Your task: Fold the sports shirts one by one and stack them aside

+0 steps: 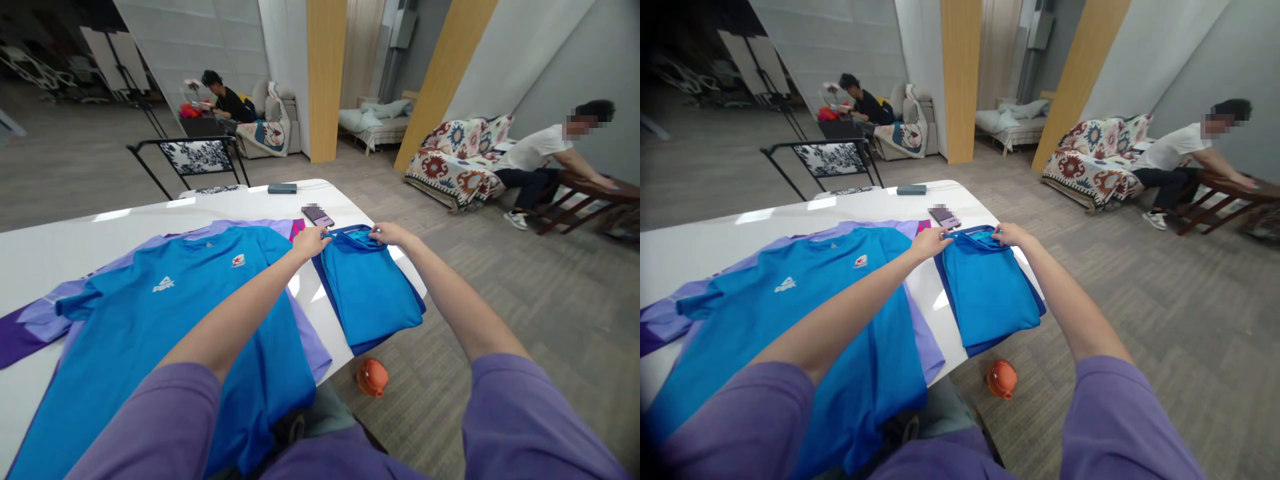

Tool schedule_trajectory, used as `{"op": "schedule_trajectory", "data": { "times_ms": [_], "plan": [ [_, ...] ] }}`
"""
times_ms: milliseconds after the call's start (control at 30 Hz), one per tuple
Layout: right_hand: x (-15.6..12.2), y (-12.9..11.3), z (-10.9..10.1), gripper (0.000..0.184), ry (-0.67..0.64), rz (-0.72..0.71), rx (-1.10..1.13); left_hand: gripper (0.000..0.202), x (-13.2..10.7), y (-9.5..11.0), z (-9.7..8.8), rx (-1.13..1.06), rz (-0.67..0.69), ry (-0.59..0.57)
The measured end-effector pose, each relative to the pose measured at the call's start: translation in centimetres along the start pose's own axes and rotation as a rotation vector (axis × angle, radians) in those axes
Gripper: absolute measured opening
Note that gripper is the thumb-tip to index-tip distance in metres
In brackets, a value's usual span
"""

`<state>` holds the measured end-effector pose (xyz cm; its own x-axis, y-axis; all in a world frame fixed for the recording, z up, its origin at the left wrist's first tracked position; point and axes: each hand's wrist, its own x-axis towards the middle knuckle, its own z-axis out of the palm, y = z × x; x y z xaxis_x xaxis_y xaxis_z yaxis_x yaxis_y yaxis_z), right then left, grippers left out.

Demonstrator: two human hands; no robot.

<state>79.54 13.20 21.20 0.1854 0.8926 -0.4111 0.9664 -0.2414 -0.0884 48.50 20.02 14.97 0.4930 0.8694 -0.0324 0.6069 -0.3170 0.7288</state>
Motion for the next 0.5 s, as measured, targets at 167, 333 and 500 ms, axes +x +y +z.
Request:
{"op": "schedule_trajectory", "data": {
  "times_ms": [167, 333, 500],
  "plan": [
    [-1.4, 0.5, -1.1, 0.03, 0.151, -0.09, -0.027, 0.023, -0.9, 2.3, -2.8, -0.16, -0.007, 0.063],
    [-5.6, 0.7, -6.8, 0.029, 0.469, -0.208, 0.206, 0.024, -2.5, 6.9, -7.7, -0.435, -0.025, 0.132],
    [-12.5, -4.1, -14.5, 0.034, 0.795, -0.264, 0.339, 0.02, -5.8, 12.0, -15.7, -0.676, 0.007, 0.252]
  ]
}}
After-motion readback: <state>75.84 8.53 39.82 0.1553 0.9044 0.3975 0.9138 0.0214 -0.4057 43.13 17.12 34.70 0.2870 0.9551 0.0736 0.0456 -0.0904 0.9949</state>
